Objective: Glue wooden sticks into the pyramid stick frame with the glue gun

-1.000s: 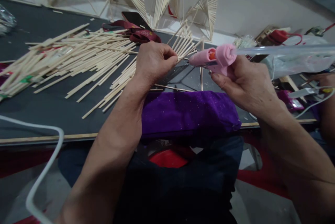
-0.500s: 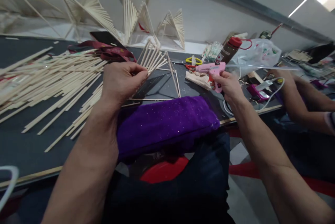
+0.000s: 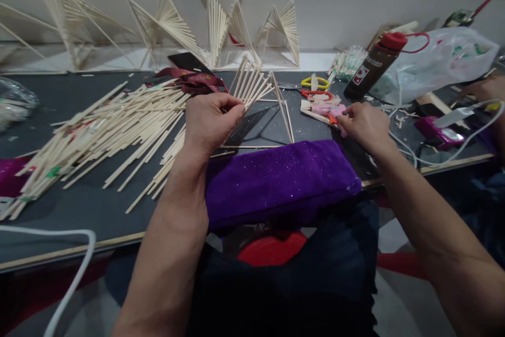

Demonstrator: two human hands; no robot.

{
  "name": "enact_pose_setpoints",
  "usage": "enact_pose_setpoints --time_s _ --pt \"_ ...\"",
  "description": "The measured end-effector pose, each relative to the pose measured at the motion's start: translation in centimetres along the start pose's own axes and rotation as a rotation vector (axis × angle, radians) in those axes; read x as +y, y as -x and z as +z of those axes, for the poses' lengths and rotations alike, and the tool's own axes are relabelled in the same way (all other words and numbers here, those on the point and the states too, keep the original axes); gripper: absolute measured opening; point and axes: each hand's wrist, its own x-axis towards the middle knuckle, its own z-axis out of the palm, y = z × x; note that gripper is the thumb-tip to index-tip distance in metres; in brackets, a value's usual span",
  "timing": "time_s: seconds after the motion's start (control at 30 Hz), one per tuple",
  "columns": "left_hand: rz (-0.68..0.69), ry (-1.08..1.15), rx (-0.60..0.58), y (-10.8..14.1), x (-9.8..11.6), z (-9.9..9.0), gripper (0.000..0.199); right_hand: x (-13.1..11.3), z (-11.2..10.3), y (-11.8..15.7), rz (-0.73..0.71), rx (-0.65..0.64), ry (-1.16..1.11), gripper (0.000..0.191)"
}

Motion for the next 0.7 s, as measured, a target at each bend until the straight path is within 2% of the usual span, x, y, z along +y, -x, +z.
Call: enact_pose_setpoints --time_s 0.1,0.23,0.37,0.47,0.7 --pt "0.004 0.0 0.005 0.1 0.0 0.0 0.021 -2.2 -0.6 1.4 -0.126 0.131 -0.11 0.033" --pt "-0.003 -0.012 0.017 0.2 0.2 -0.1 0.019 -6.9 -0.4 2.7 -0.392 0.1 -0.521 0.022" --pt "0.009 -0.034 0.005 0.2 0.3 -0.2 0.018 -10.6 0.6 2.8 -0.496 0.078 -0.681 0.023" --pt "0.022 -0.067 0.003 0.2 0.5 -0.3 0.016 -11.6 1.4 2.5 -0.538 0.073 -0.691 0.023" --pt "0.002 -0.091 0.011 0.3 0.6 -0.2 0.018 -11.6 2.3 2.0 -0.55 0.049 -0.665 0.03"
